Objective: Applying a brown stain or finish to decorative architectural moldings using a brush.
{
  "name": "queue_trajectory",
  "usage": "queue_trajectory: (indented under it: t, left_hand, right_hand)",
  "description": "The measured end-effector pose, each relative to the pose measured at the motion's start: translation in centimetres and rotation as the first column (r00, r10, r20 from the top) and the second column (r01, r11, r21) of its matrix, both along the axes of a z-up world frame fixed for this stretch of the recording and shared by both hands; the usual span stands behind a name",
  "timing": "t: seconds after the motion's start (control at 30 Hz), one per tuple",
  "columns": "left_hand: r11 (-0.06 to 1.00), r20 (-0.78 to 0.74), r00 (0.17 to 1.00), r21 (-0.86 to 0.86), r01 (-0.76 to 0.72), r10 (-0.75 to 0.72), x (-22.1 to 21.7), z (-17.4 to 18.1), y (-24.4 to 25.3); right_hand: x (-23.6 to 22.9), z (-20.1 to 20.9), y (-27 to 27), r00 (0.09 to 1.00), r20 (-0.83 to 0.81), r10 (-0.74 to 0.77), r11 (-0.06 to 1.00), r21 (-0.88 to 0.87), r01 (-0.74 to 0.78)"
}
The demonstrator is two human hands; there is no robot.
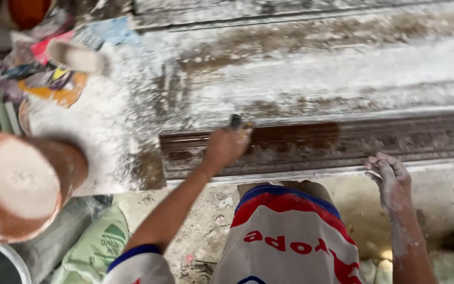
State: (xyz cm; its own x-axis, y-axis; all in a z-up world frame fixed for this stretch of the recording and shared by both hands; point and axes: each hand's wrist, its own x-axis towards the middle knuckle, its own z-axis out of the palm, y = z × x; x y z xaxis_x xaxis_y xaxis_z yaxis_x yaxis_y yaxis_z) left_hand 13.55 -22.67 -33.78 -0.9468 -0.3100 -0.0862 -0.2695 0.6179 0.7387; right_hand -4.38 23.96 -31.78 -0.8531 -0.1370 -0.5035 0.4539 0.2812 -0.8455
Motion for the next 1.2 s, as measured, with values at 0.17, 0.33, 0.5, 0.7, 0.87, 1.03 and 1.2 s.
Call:
queue_trajectory:
  t: [0.17, 0.33, 0.5, 0.7, 0.87, 1.03, 1.2]
  left_hand:
    - [0.995, 0.014, 0.999, -0.093, -0.046, 0.048, -10.9, 0.0, 14.2]
    - [0.998, 0.084, 0.996, 0.043, 0.038, -0.042, -22.1, 1.0, 26.1]
    - [1.000, 0.081, 0.997, -0.016, -0.007, 0.008, -31.4, 1.0, 38.1]
    - [0.995, 0.094, 0.995, -0.095, -0.007, 0.016, -41.3, -0.8, 49.7]
    - [0.987, 0.128, 0.992, -0.160, 0.019, 0.001, -48.1, -0.7, 57.8]
    - [0.971, -0.116, 0.992, -0.239, 0.012, -0.041, -55.6, -5.1, 66.5]
    - [0.984, 0.095, 0.990, -0.133, 0.118, -0.106, -64.9, -2.9, 78.2]
  right_hand:
    - [0.4, -0.7, 5.3, 0.995, 0.018, -0.095, 0.995, -0.042, 0.095]
    - [-2.3, -1.0, 13.1, 0.990, 0.020, -0.137, 0.989, -0.060, 0.138]
    - [-8.7, -3.0, 23.5, 0.984, -0.031, -0.173, 0.975, -0.146, 0.167]
    - [-16.1, -4.0, 34.9, 0.959, -0.056, -0.278, 0.952, -0.148, 0.267]
    - [-21.9, -2.6, 41.2, 0.965, -0.058, -0.256, 0.960, -0.131, 0.247]
    - [-29.4, -5.1, 47.1, 0.945, -0.016, -0.327, 0.930, -0.184, 0.318]
    - [-36.4, -8.7, 56.1, 0.936, -0.048, -0.349, 0.919, -0.213, 0.332]
